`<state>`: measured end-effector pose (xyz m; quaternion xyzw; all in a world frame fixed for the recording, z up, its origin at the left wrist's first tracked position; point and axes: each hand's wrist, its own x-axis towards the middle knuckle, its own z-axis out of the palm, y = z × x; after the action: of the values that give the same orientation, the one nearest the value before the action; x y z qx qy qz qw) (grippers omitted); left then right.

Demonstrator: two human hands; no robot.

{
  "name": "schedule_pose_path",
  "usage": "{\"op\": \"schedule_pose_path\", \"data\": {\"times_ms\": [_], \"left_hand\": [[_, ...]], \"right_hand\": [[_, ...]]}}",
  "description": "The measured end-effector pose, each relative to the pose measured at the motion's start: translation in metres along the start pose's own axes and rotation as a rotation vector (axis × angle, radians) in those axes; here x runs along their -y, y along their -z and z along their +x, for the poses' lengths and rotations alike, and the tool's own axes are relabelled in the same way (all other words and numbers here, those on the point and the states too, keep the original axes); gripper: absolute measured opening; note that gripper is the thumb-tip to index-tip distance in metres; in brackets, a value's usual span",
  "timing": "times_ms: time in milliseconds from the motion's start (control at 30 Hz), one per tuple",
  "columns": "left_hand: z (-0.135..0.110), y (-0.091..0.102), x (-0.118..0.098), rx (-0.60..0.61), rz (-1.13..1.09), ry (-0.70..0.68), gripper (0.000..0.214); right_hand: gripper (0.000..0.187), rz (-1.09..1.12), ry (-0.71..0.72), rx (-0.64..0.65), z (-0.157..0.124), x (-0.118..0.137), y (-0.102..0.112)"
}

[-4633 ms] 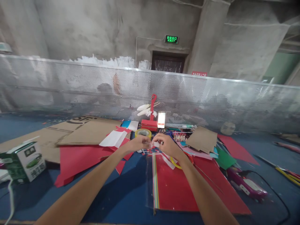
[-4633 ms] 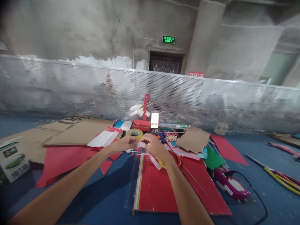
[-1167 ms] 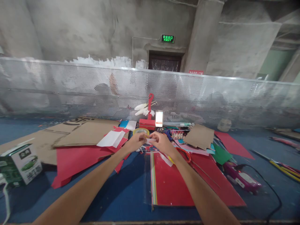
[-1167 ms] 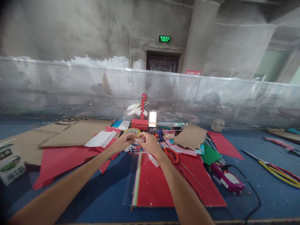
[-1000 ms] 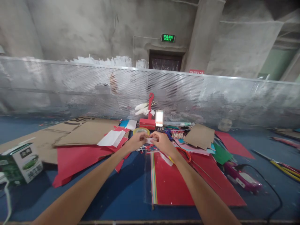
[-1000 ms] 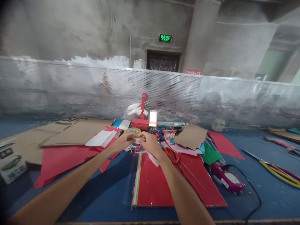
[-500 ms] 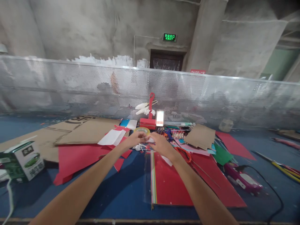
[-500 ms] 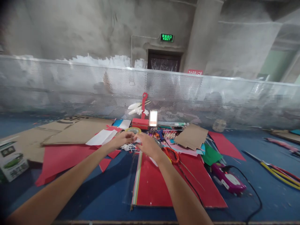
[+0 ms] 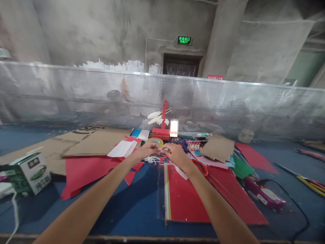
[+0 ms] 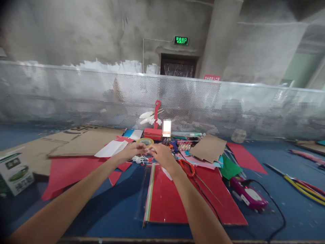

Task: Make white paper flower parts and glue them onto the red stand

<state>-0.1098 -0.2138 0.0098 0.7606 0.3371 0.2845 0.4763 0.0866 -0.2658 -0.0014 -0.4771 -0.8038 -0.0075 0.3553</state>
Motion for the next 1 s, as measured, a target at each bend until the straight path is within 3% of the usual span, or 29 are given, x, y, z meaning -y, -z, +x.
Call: {"op": "schedule_pose_path", "data": {"times_ms": [333, 667, 1000], "left_hand": [[0.0032, 0.0001, 0.0048, -0.018, 0.007, 0.000, 0.038], [0.0024, -0.0019, 0.0017, -0.029, 0.023, -0.070, 0.037], [0.0024, -0.0041, 0.0009, -0.032, 0.009, -0.089, 0.038]], "right_hand": [[0.013, 0.004, 0.081, -0.060, 0.0033, -0.0064, -0.0019], [0.013, 0.362, -0.105, -0.131, 0.0006, -0.0035, -0.0072], [0.018, 0.254, -0.059, -0.162, 0.0026, -0.0092, -0.0071]]}}
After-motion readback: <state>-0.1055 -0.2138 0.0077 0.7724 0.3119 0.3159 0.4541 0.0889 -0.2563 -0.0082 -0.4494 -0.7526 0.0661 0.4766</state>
